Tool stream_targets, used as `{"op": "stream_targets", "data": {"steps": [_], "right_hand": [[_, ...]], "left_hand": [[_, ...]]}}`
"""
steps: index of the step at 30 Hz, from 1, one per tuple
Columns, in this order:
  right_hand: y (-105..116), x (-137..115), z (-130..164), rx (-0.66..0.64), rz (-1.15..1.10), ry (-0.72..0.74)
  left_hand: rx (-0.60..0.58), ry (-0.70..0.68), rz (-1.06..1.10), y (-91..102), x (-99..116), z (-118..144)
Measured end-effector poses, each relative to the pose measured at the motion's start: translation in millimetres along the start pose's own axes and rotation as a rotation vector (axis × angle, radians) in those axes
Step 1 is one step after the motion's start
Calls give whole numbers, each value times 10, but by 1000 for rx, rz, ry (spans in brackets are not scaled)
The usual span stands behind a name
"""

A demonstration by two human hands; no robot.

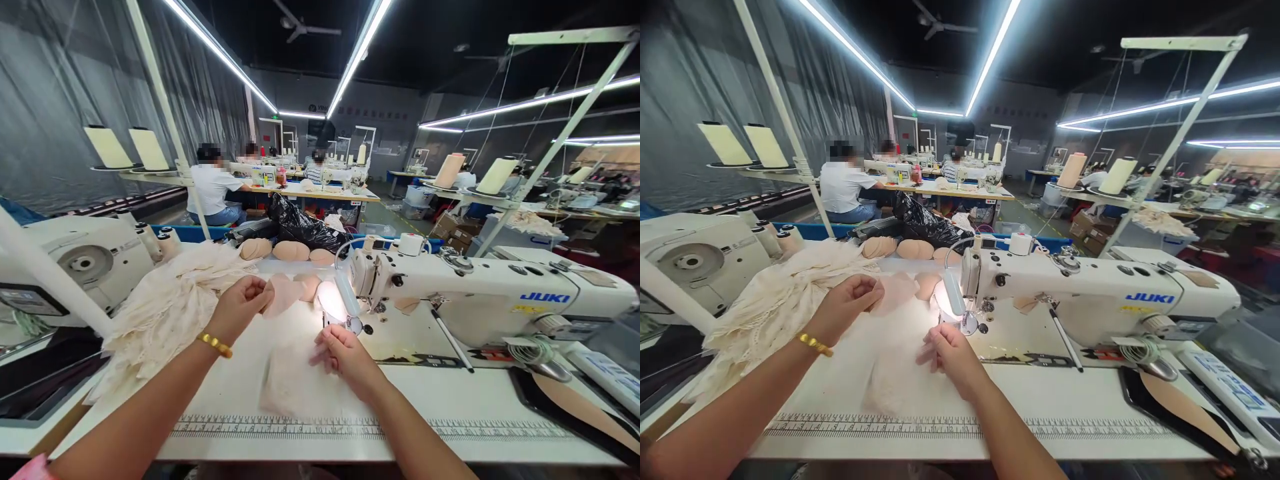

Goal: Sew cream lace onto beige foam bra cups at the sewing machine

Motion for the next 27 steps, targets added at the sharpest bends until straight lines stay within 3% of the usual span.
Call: {"op": "stream_targets", "data": {"steps": [4, 7, 11, 13, 18, 20, 23, 27], "right_hand": [[31, -75, 50, -22, -74, 4], [36, -137, 100, -24, -19, 66], [3, -190, 171, 27, 68, 148], [-51, -236, 239, 6, 135, 177], [-155, -558, 509, -105, 439, 310], [-126, -748, 604, -88, 624, 397], [-55, -1008, 691, 38, 934, 643], [-48, -1091, 726, 350, 1182, 1166]], "left_hand": [[-255, 165, 240, -31, 119, 514], [-320, 174, 181, -63, 91, 721], [-331, 31, -62, -49, 90, 637], [-393, -99, -121, -68, 169, 525], [-855, -331, -10, -283, 455, 387], [-943, -371, 16, -343, 536, 360], [-839, -457, 7, -347, 602, 283], [-503, -612, -49, -245, 591, 186]]}}
Point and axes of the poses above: each hand's wrist, its own z-axis away from the middle knuckle, its own y-axis out of the back of the hand, x = y × z, the point moved 3 cm from there along -z, towards the middle knuckle, and after that the axes turned 11 degrees about x, right-handed, at the moved point
